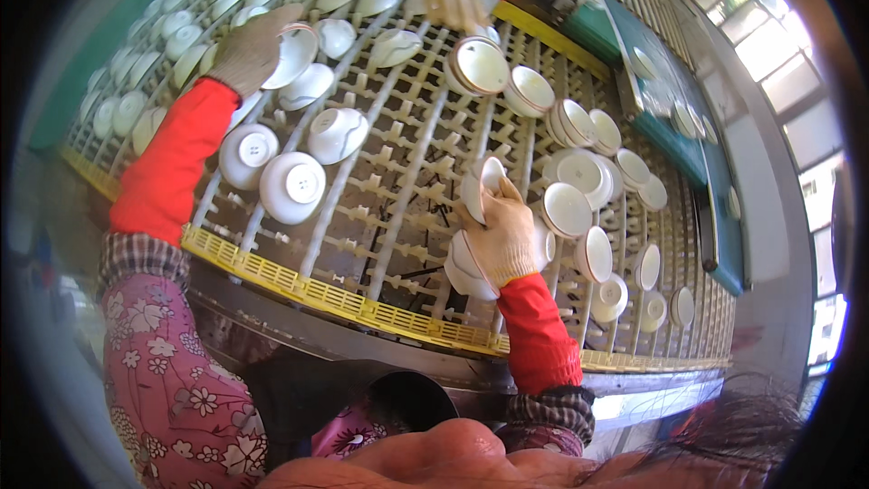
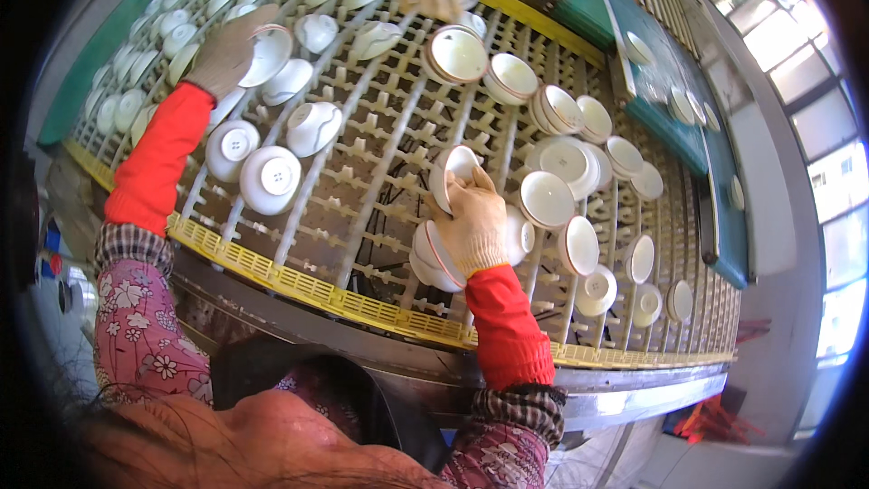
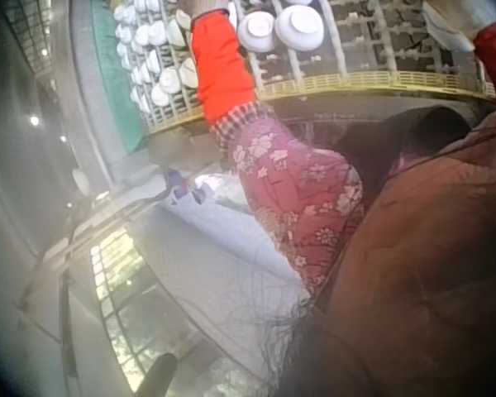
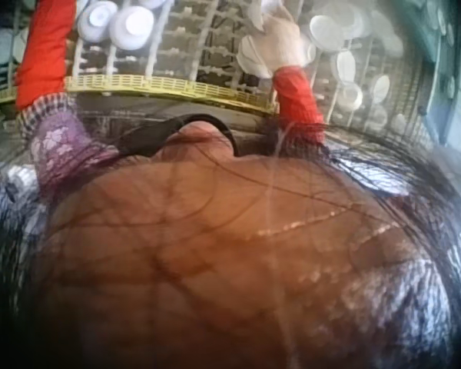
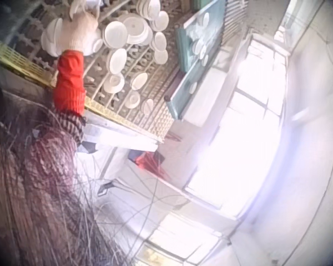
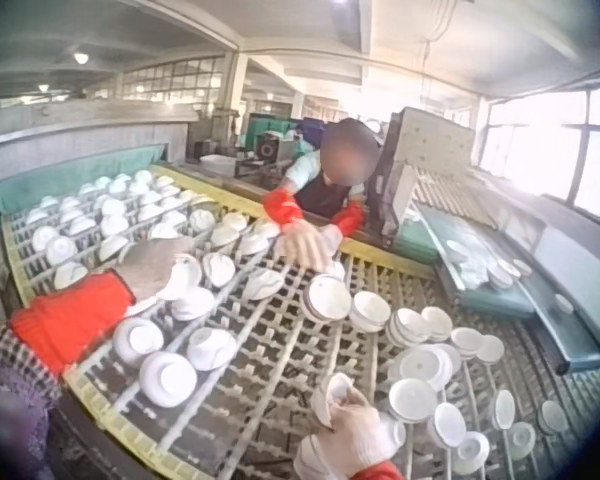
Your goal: The person picks up white ceramic cups from a grid-like sorting table and places them onto a moving conveyor belt system.
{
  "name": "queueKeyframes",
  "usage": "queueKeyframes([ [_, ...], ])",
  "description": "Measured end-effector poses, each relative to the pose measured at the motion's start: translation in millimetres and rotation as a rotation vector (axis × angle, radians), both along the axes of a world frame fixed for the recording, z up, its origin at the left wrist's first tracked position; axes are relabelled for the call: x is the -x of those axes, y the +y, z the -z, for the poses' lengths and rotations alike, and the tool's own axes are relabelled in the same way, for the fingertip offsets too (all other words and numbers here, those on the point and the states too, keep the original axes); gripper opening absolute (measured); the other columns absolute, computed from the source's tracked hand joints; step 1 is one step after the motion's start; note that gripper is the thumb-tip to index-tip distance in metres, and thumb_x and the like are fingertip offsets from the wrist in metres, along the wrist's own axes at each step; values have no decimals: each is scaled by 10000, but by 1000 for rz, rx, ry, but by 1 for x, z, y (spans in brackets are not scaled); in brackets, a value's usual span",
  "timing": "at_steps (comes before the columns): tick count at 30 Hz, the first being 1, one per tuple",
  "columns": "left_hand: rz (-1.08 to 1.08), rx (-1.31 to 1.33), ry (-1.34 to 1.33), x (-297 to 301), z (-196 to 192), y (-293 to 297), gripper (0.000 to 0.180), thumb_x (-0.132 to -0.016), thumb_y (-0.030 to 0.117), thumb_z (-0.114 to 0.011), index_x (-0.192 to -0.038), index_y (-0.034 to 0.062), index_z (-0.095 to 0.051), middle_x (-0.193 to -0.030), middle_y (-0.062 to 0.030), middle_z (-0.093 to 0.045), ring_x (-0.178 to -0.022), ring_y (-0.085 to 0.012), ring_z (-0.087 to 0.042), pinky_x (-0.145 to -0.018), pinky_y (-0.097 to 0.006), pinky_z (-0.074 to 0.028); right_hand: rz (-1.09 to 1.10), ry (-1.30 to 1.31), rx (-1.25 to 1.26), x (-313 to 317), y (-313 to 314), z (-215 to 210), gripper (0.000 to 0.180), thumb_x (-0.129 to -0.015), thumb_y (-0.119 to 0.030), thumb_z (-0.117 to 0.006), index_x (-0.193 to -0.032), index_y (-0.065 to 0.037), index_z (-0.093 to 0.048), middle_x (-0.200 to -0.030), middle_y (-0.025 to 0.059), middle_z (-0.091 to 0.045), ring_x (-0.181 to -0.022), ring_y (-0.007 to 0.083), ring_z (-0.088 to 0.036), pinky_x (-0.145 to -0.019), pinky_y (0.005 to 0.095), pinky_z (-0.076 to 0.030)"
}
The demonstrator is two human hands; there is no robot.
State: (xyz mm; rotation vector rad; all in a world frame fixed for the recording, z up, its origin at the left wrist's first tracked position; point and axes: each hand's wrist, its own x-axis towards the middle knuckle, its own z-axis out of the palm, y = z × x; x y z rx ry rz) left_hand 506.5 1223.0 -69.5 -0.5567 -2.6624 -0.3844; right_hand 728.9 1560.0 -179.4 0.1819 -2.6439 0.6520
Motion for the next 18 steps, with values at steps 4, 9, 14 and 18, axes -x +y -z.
queueKeyframes([
  [4,-232,181,184,-48,-10,-54,445,-927,75,-468,-1359,144,-550,-1190,-152,-656,-1047,-363,-634,-862,-441,-513,0,-21,83,-8,10,-2,179,-839,-128,-706,-1005,-62,-702,-907,178,-686,-954,379,-632,-842,415,-511],
  [9,-123,307,114,-124,28,-95,391,-832,39,-623,-1217,88,-578,-992,-181,-625,-906,-384,-632,-813,-474,-511,-51,-18,-16,-5,23,3,184,-853,-110,-682,-1027,-51,-703,-909,180,-689,-944,378,-633,-853,405,-509],
  [14,5,-53,-101,-141,36,-93,303,-936,138,-561,-1226,56,-598,-854,-161,-622,-810,-309,-630,-766,-438,-503,-11,-41,202,0,15,2,173,-872,-147,-672,-981,-20,-716,-821,137,-698,-821,276,-660,-770,358,-508],
  [18,2,-419,-462,-143,52,-74,306,-1023,204,-465,-1225,37,-623,-763,-83,-578,-689,-156,-557,-665,-316,-501,240,-302,541,-1,8,-17,254,-913,-233,-646,-1013,-9,-713,-832,85,-699,-749,155,-641,-692,311,-501],
])
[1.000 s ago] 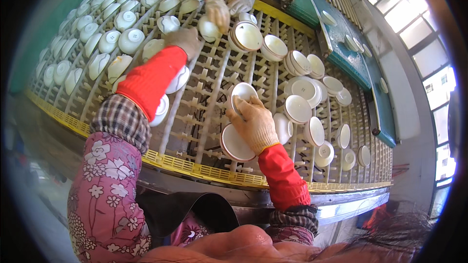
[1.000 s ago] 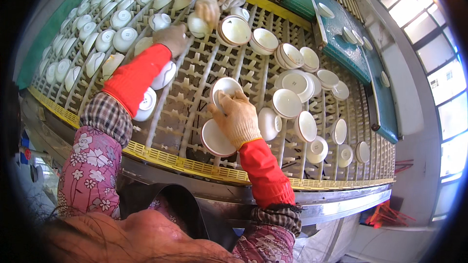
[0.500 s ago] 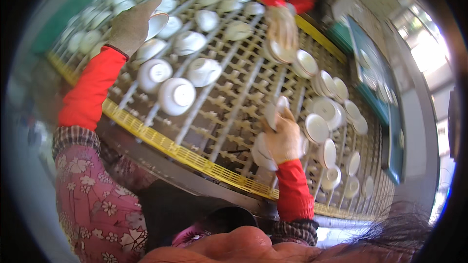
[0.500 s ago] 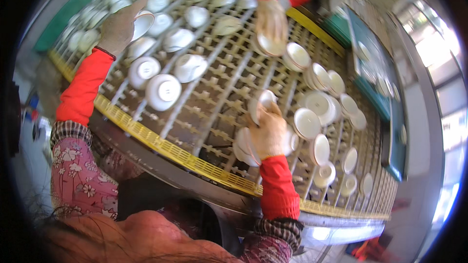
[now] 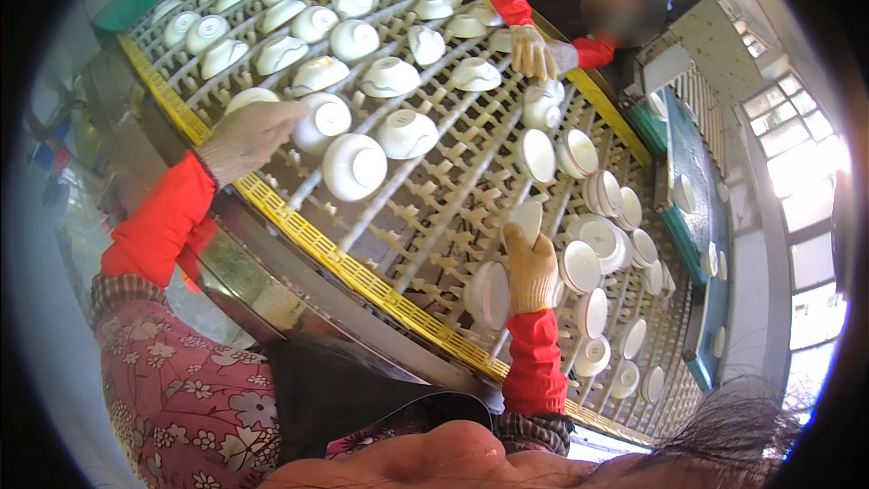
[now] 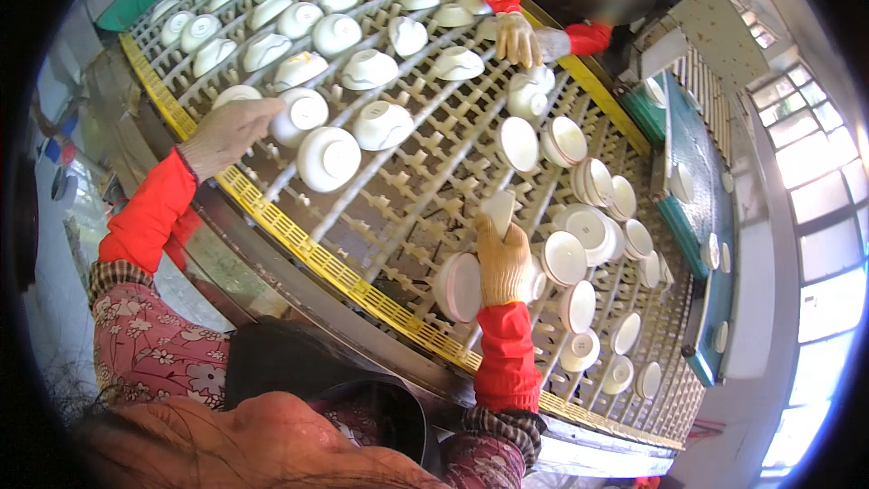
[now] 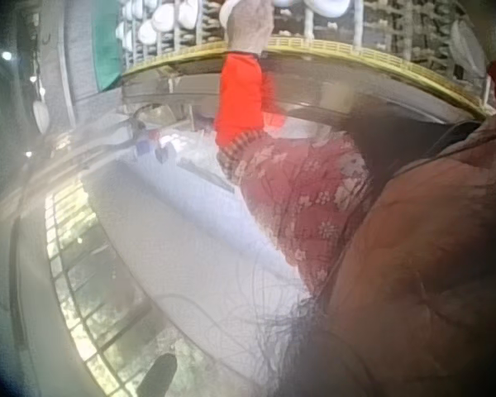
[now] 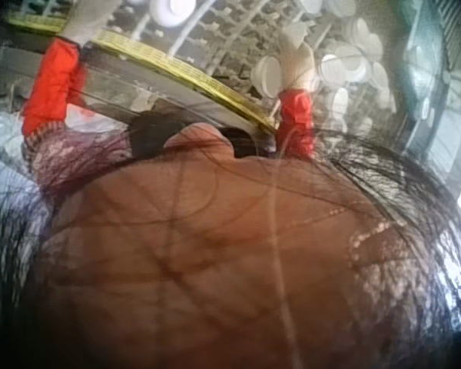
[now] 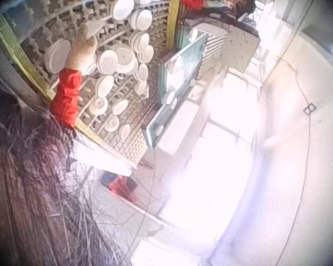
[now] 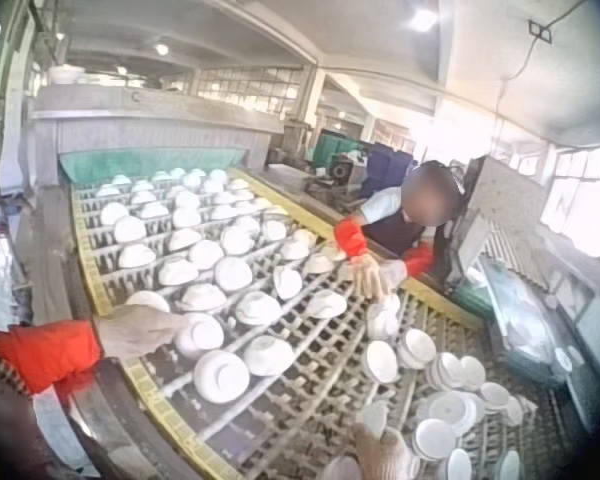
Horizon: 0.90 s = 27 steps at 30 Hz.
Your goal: The person picks up white ceramic cups from a grid-like sorting table and places them onto a moving conveyor belt system.
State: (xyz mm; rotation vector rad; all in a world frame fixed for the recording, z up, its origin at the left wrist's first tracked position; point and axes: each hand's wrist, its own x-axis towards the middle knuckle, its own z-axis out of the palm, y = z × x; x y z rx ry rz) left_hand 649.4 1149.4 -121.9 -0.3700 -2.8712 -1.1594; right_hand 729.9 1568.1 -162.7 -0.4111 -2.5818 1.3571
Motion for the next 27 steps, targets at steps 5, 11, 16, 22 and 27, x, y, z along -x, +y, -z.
queueKeyframes([
  [5,65,66,501,7,13,9,318,-991,155,-507,-1247,-14,-593,-903,-163,-669,-847,-315,-653,-759,-402,-508,-221,242,219,46,0,-13,428,-969,-323,-596,-1227,19,-601,-1073,106,-676,-911,208,-679,-777,353,-553],
  [11,391,322,450,-30,-32,79,280,-848,98,-629,-1119,27,-615,-960,-179,-641,-909,-375,-605,-816,-462,-498,-262,294,195,109,8,-11,309,-949,-283,-591,-1133,-35,-600,-1001,115,-660,-836,187,-632,-808,371,-516],
  [16,409,375,598,-35,-19,86,296,-794,108,-675,-1063,2,-613,-973,-166,-634,-937,-328,-606,-915,-451,-473,-113,224,-245,41,8,-2,224,-902,-234,-604,-948,-16,-585,-793,227,-563,-728,348,-586,-689,425,-472],
  [22,767,431,840,-45,-2,162,150,-834,173,-615,-941,71,-637,-873,-86,-571,-873,-214,-580,-919,-396,-499,32,256,-809,-16,78,0,259,-867,-259,-668,-996,-34,-672,-913,186,-676,-876,383,-639,-810,454,-501],
  [27,1061,207,909,-51,10,221,164,-844,173,-601,-921,76,-708,-937,-114,-679,-867,-241,-653,-795,-380,-557,77,48,-797,-26,82,2,348,-922,-392,-606,-850,-66,-702,-755,211,-670,-875,343,-666,-925,443,-485],
])
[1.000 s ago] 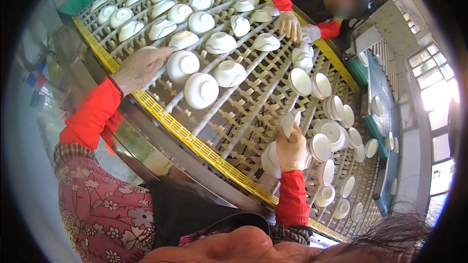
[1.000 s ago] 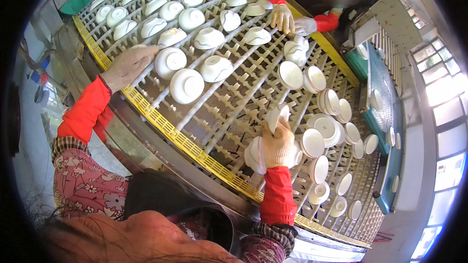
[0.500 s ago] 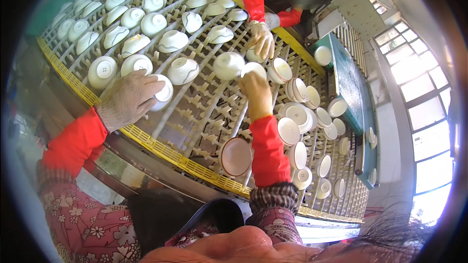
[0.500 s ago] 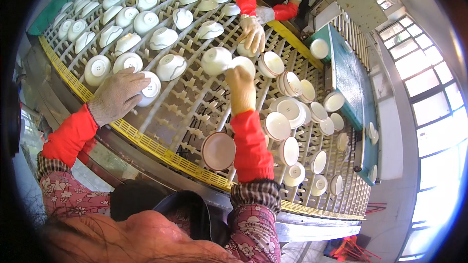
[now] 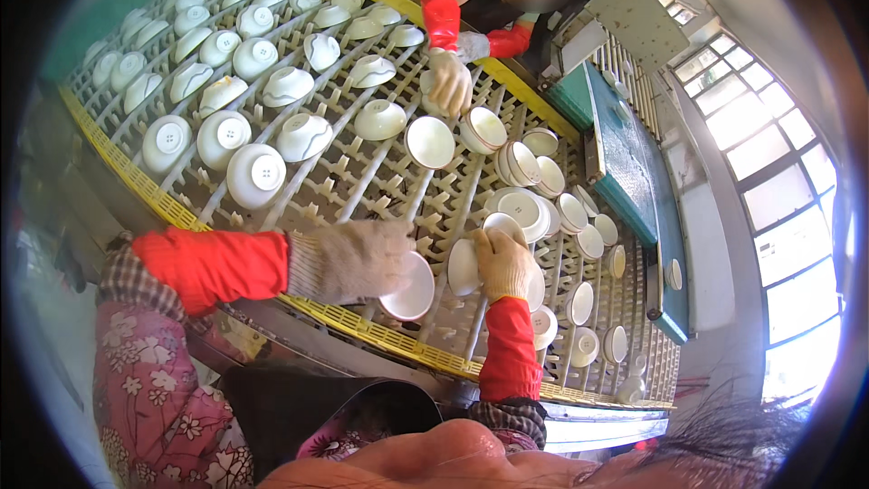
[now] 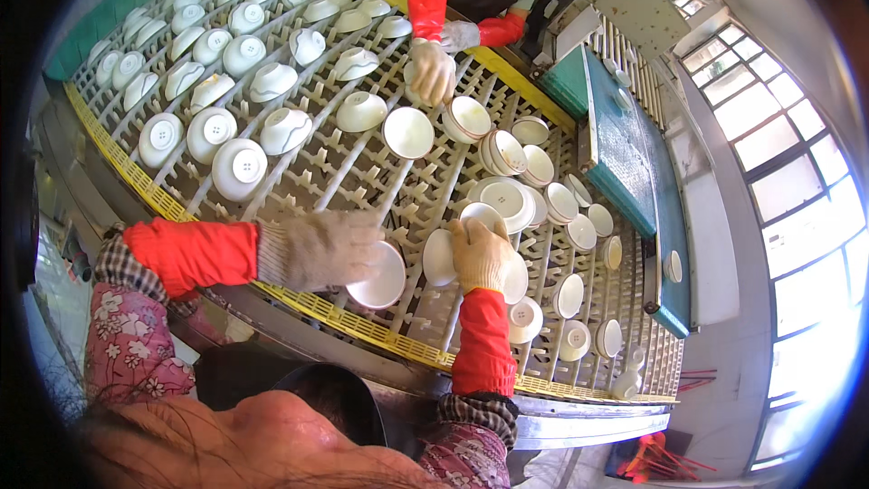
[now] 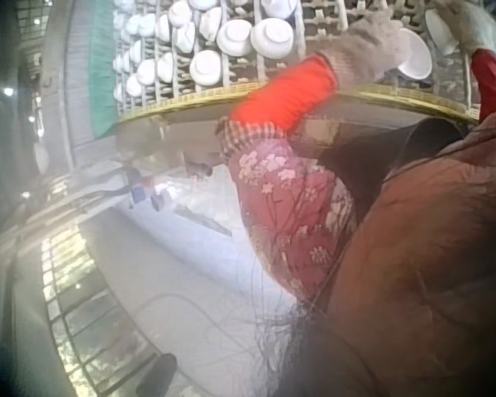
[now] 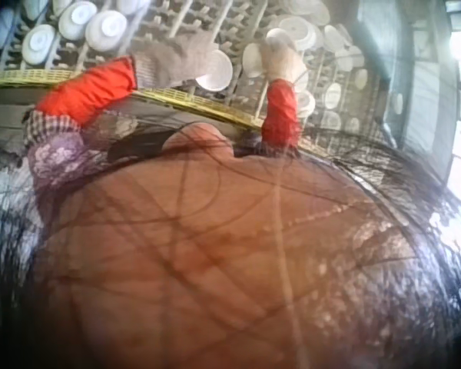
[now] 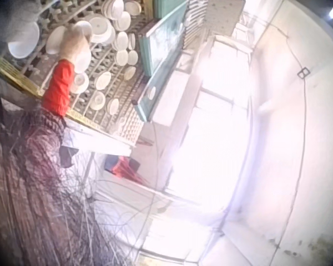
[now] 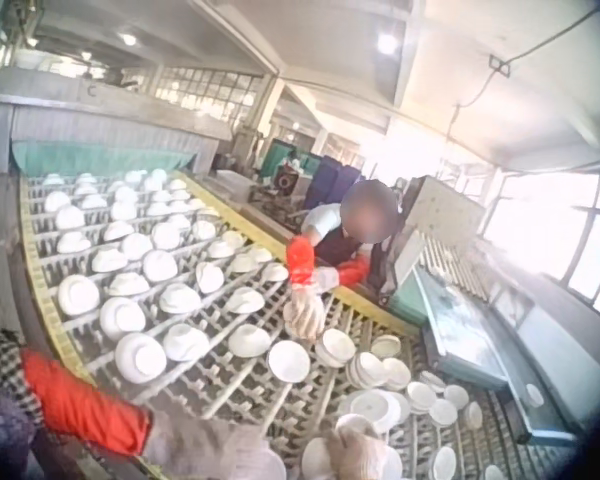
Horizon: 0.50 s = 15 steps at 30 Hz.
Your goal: The person picks up white ceramic cups from a grid-like sorting table and places them onto a moving conveyor belt system.
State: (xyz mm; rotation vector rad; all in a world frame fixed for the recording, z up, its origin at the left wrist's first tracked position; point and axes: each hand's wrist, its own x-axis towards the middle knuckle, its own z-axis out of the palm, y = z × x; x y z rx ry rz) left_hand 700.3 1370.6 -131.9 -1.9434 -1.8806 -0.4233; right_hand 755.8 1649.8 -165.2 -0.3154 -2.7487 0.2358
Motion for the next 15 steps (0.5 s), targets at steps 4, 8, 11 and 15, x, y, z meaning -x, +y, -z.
queueKeyframes([
  [4,-44,505,-6,-8,-16,6,114,-839,177,-609,-865,87,-674,-872,-114,-643,-891,-241,-658,-767,-394,-580,-30,20,-29,1,7,16,389,-940,-403,-570,-773,-83,-716,-713,165,-674,-813,336,-671,-813,461,-510],
  [8,-192,219,-224,34,0,13,245,-781,207,-702,-972,90,-601,-943,-107,-637,-878,-258,-655,-806,-387,-562,-7,9,5,1,2,14,417,-938,-426,-555,-799,-77,-737,-783,169,-691,-817,371,-659,-773,479,-505],
  [11,-392,-114,-315,93,-22,-8,245,-799,247,-690,-955,78,-606,-932,-138,-645,-890,-301,-653,-790,-422,-543,49,-71,44,5,0,10,449,-920,-462,-563,-805,-66,-740,-798,176,-696,-807,385,-661,-769,482,-506],
  [15,-828,-424,-309,168,-28,-49,269,-824,300,-673,-933,62,-612,-916,-178,-656,-908,-357,-651,-769,-469,-519,117,-236,98,13,-11,-5,485,-890,-512,-577,-820,-64,-749,-795,190,-700,-804,388,-673,-774,477,-514],
])
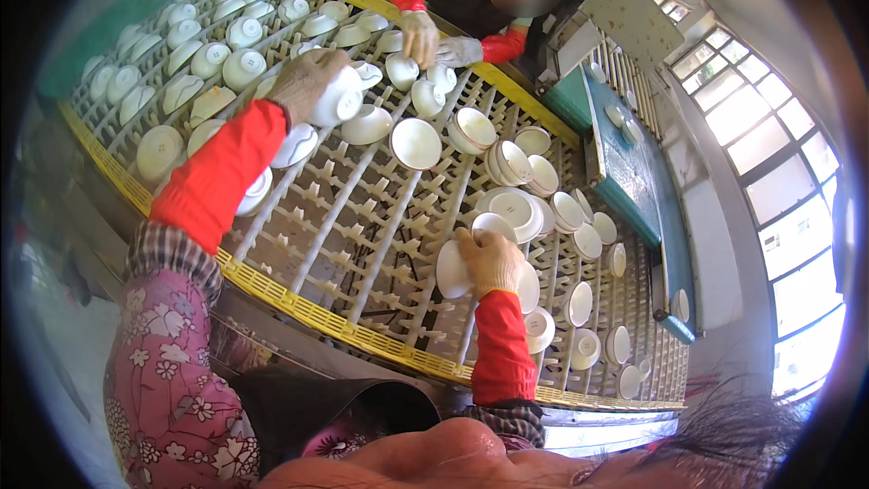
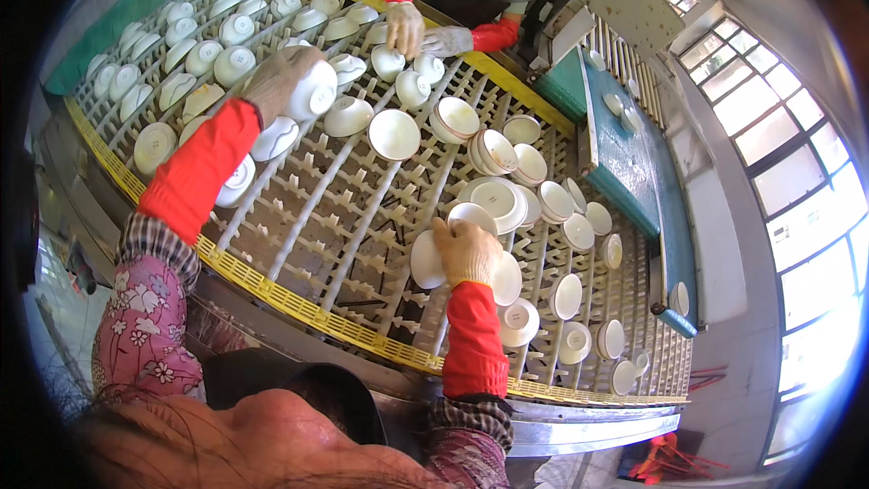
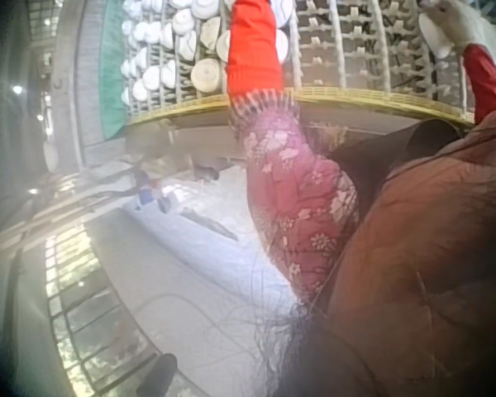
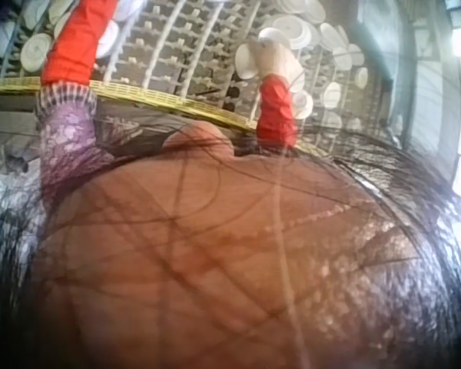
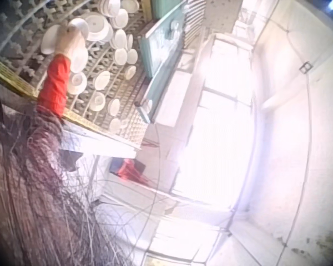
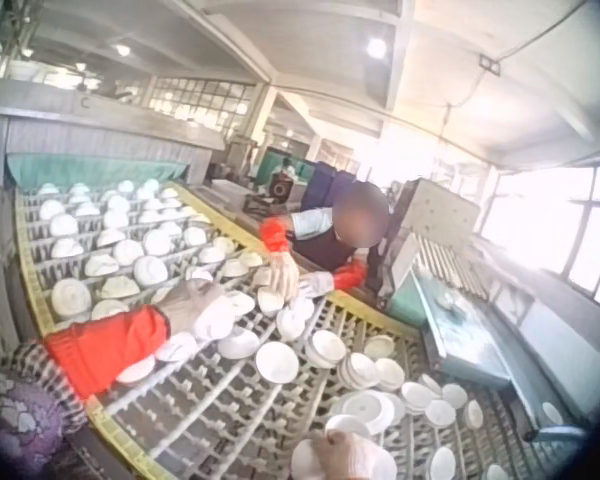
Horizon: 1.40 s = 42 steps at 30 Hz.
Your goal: The person picks up white ceramic cups from a grid-like sorting table and places them onto a moving conveyor belt system.
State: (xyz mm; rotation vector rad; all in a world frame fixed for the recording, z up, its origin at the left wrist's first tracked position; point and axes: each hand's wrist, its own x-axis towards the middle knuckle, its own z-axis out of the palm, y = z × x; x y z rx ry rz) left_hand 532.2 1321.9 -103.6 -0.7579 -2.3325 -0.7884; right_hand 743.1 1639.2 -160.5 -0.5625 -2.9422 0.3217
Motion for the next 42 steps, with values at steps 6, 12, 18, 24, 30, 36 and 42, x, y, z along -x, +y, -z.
queueKeyframes([
  [6,-247,163,35,-7,27,-12,196,-830,216,-635,-897,34,-610,-751,-193,-614,-834,-370,-625,-765,-493,-473,-1,87,-105,8,3,9,459,-896,-489,-581,-807,-77,-761,-757,187,-697,-768,380,-685,-759,468,-528],
  [12,122,364,178,-52,29,78,212,-811,219,-667,-957,68,-637,-889,-101,-624,-942,-264,-581,-934,-433,-435,14,92,-136,5,8,18,477,-918,-492,-552,-786,-86,-765,-754,185,-701,-747,367,-700,-747,462,-536],
  [18,69,610,173,-29,77,130,226,-842,258,-623,-916,65,-715,-913,-95,-677,-1022,-265,-605,-970,-417,-437,-46,133,-107,7,-1,15,471,-910,-469,-572,-745,-64,-746,-712,195,-678,-713,383,-680,-715,477,-531],
  [24,195,167,-234,-40,34,119,242,-869,274,-616,-789,63,-703,-776,-131,-681,-701,-285,-650,-706,-373,-533,6,273,163,1,4,15,416,-925,-431,-596,-761,-78,-742,-722,182,-689,-722,378,-685,-712,466,-527],
  [30,304,145,-395,-26,19,30,311,-886,341,-608,-913,35,-659,-783,-157,-637,-755,-304,-598,-703,-390,-477,56,542,735,13,19,-13,287,-930,-259,-638,-1042,-2,-699,-921,155,-718,-828,267,-693,-728,355,-541],
  [36,-51,524,192,-24,3,55,245,-797,241,-702,-986,88,-674,-788,-140,-631,-883,-318,-628,-893,-447,-461,-420,708,466,85,13,-31,199,-987,-156,-519,-1059,2,-617,-956,141,-668,-835,230,-658,-713,349,-533],
  [42,-222,649,-74,19,25,31,249,-873,296,-615,-954,64,-663,-927,-163,-657,-949,-346,-628,-895,-476,-462,-213,480,502,90,18,-3,248,-898,-265,-593,-871,-20,-622,-809,181,-625,-755,304,-602,-708,402,-478],
])
